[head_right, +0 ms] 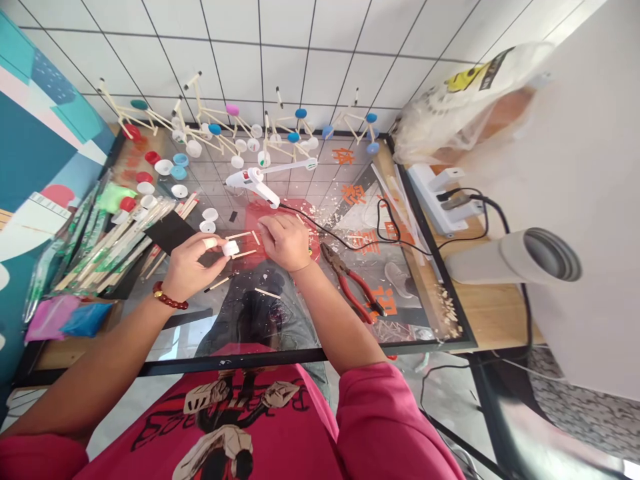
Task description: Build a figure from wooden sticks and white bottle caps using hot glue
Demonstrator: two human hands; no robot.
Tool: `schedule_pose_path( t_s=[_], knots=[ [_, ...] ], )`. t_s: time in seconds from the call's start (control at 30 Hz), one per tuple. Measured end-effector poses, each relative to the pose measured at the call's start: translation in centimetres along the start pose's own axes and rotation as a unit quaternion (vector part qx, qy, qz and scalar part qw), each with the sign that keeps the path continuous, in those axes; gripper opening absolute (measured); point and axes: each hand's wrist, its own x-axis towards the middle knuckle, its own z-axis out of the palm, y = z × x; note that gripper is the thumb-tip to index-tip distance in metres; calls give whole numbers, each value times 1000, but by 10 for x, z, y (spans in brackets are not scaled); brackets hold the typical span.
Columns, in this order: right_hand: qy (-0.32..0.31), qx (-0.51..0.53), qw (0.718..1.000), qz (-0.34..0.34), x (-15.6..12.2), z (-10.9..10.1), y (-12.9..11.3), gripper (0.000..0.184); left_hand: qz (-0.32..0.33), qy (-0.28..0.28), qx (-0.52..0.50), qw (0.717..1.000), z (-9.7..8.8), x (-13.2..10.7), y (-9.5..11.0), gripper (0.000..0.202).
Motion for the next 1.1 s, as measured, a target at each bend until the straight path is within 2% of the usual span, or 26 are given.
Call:
schedule_pose_path(
  t_s=[0.13, 0.27, 0.4, 0.6, 0.67, 0.77, 0.87, 0.97, 1.03, 1.1],
  knots=[
    [-10, 50, 998, -26, 0, -1, -3, 20, 3, 6, 0, 1000, 0, 0, 0, 19],
    [8, 115, 993, -4, 0, -1, -5, 19, -10, 19, -2, 1000, -2, 0, 0, 20],
    [-6, 201, 980, 6, 2, -1, -8, 20, -2, 45, 5, 999, -4, 1, 1, 19],
    [-63, 294, 953, 40, 5, -1, -14, 39, -6, 101, -3, 995, -7, 1, 0, 23],
    [-73, 305, 948, 48, 5, -1, -16, 47, -29, 106, -27, 994, -6, -1, 1, 26],
    [-77, 317, 944, 42, 6, -2, -18, 54, -116, 102, -128, 980, -3, -5, 5, 33],
    [-86, 339, 935, 55, 7, -4, -21, 61, -226, 90, -286, 927, 0, -4, 15, 40],
    [-104, 386, 913, 84, 7, -7, -21, 68, -331, 68, -433, 836, -2, 1, 23, 39],
    [-123, 419, 895, 94, 7, -8, -20, 73, -397, 55, -498, 769, -4, 5, 24, 33],
    [-140, 439, 883, 93, 7, -8, -20, 79, -444, 49, -539, 714, -6, 7, 21, 27]
  ],
)
